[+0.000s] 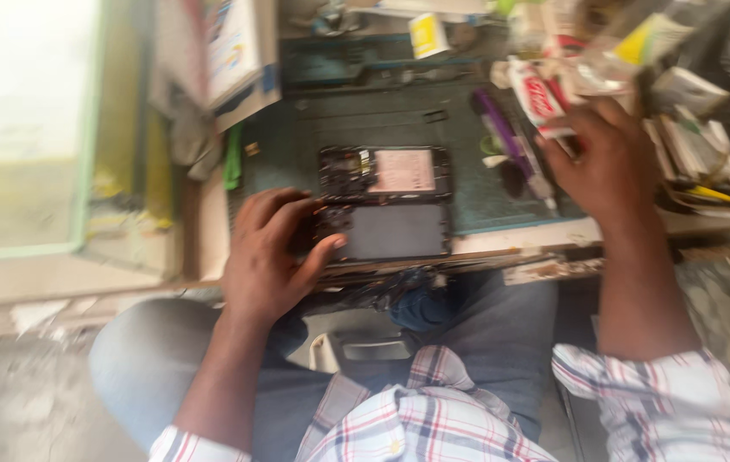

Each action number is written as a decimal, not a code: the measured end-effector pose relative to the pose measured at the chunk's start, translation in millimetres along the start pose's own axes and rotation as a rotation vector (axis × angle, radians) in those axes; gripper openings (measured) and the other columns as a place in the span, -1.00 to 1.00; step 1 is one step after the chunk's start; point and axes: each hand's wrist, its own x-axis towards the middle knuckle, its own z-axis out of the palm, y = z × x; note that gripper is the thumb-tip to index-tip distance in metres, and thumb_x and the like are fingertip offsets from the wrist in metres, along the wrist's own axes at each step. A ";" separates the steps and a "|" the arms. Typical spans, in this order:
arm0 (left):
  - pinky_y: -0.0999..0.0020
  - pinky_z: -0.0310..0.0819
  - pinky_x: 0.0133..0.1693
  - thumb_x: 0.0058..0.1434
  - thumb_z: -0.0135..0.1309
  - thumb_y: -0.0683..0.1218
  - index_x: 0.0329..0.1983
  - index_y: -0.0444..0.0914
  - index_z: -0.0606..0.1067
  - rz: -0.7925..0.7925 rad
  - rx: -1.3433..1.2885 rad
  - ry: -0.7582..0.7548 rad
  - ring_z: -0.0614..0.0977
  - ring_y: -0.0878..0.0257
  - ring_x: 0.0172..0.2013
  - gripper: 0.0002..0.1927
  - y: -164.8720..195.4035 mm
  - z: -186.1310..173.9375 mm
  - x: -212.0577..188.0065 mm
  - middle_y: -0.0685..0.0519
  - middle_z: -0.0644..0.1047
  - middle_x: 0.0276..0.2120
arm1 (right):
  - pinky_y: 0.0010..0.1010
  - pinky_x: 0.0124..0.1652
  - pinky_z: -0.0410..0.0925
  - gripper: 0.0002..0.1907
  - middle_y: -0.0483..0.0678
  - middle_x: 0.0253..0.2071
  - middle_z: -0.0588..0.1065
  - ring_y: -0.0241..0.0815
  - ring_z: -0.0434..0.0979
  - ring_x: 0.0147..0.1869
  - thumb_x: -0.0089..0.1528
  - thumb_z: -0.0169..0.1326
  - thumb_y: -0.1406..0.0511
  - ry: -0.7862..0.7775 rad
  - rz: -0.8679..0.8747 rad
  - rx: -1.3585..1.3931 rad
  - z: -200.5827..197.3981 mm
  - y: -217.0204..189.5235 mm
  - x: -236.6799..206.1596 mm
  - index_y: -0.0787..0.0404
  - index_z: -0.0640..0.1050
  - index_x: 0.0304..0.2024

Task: The person removes a smartphone from a plastic bag and places it on a workbench. They then use a screwdriver to unscrew and remove a metal bracket from the phone's internal assembly.

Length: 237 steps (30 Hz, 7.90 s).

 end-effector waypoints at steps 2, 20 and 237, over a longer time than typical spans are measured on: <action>0.04 0.41 0.17 0.16 0.35 0.12 0.01 -0.27 0.59 -0.005 0.010 0.004 0.54 -0.09 0.12 -0.52 -1.4 -0.6 -0.9 -0.09 0.55 0.03 | -0.14 0.01 0.43 -0.75 -0.04 -0.13 0.55 -0.03 0.57 -0.02 0.22 0.42 0.28 -0.129 0.018 -0.038 -1.0 3.0 -5.3 0.20 0.64 -0.13; 0.10 0.41 0.23 0.16 0.25 0.34 0.13 -0.25 0.56 0.009 -0.010 0.001 0.53 -0.03 0.16 -0.31 -8.1 1.3 -3.9 -0.08 0.54 0.06 | -0.33 -0.10 0.44 -0.74 -0.01 0.23 0.50 -0.13 0.53 -0.07 0.34 0.41 0.31 -0.180 0.081 0.497 35.9 -64.5 -14.7 0.20 0.66 0.03; -0.15 0.58 -0.29 0.20 0.25 0.00 -0.18 -0.27 0.54 -0.197 0.585 -0.033 0.67 -0.28 -0.32 -0.72 -64.7 22.8 137.5 -0.24 0.60 -0.36 | -0.29 -0.27 0.41 -0.82 -0.07 -0.22 0.55 -0.13 0.57 -0.27 0.28 0.37 0.30 0.110 0.265 0.065 -12.8 -9.8 -12.9 0.17 0.60 -0.19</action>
